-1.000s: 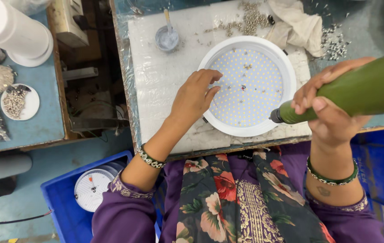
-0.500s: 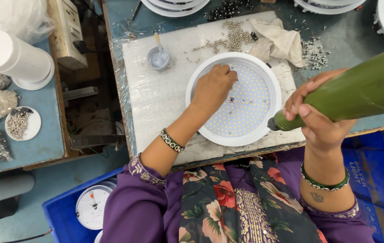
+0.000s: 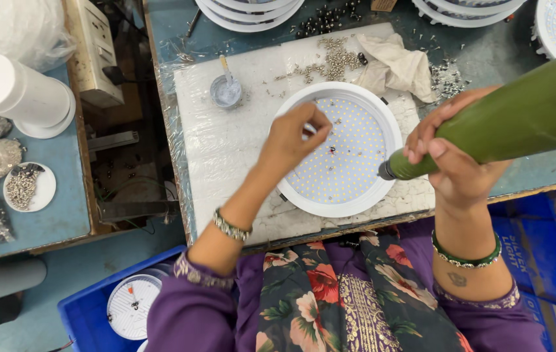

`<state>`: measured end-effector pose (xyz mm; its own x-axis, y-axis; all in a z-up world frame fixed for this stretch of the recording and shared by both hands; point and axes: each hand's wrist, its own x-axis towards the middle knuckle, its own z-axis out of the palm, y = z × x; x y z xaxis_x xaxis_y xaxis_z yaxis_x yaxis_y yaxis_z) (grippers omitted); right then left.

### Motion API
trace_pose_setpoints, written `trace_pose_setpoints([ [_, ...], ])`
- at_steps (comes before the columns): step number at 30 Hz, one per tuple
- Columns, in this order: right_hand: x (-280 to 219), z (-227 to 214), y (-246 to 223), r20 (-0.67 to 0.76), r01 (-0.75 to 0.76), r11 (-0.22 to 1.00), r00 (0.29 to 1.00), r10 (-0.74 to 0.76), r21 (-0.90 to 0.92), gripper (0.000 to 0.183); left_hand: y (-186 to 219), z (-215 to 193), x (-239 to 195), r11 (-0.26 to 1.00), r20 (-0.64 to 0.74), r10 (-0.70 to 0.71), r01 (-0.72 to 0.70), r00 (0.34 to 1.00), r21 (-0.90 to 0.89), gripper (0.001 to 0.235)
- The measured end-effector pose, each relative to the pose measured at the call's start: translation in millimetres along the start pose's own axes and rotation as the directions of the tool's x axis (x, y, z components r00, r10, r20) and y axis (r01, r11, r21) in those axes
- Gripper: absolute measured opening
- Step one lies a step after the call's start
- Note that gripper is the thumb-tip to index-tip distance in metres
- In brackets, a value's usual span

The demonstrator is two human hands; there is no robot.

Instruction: The person places a circular LED circuit board into a white light fixture housing, positions several small screws into holes by hand, and then uses a power screwdriver to tighten the screws into the housing.

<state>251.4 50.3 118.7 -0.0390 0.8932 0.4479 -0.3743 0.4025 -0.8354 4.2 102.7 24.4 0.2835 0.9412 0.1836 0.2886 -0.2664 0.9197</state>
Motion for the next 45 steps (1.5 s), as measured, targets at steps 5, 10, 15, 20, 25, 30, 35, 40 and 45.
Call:
trace_pose_setpoints([
  [5, 15, 22, 4, 0.007, 0.067, 0.996, 0.998, -0.068, 0.052, 0.029, -2, 24, -42, 0.881, 0.099, -0.198, 0.221, 0.975, -0.419, 0.015],
  [10, 25, 41, 8, 0.054, 0.061, 0.995, 0.996, -0.066, 0.082, 0.031, -4, 27, -50, 0.779, 0.132, -0.187, 0.228, 0.974, -0.584, 0.018],
  [15, 23, 44, 11, 0.050, 0.056, 0.994, 0.997, -0.061, 0.094, 0.030, -5, 23, -52, 0.749, 0.151, -0.141, 0.205, 0.978, -0.630, 0.028],
  [20, 24, 44, 11, 0.061, 0.046, 0.993, 0.997, -0.052, 0.108, 0.031, -3, 19, -55, 0.739, 0.156, -0.092, 0.172, 0.984, -0.651, 0.033],
  [25, 22, 47, 9, 0.064, 0.046, 0.994, 0.997, -0.053, 0.104, 0.032, 4, 16, -56, 0.735, 0.161, -0.094, 0.177, 0.983, -0.654, 0.036],
  [30, 13, 44, 15, 0.064, 0.035, 0.989, 0.997, -0.045, 0.145, 0.036, 12, 13, -64, 0.893, 0.112, -0.155, 0.187, 0.982, -0.409, 0.034],
  [35, -21, 50, 19, 0.111, -0.036, 0.986, 0.994, 0.018, 0.161, 0.036, 22, 15, -100, 1.000, -0.062, -0.021, 0.022, 0.998, 0.016, 0.034],
  [40, -48, 62, 25, 0.124, -0.077, 0.994, 0.990, 0.068, 0.074, 0.037, 17, 13, -125, 0.961, -0.204, 0.170, -0.116, 0.964, 0.249, 0.037],
  [45, -23, 64, 51, 0.154, -0.056, 0.989, 0.987, 0.035, 0.135, 0.037, 3, -1, -106, 0.928, -0.249, 0.195, -0.096, 0.949, 0.360, 0.041],
])
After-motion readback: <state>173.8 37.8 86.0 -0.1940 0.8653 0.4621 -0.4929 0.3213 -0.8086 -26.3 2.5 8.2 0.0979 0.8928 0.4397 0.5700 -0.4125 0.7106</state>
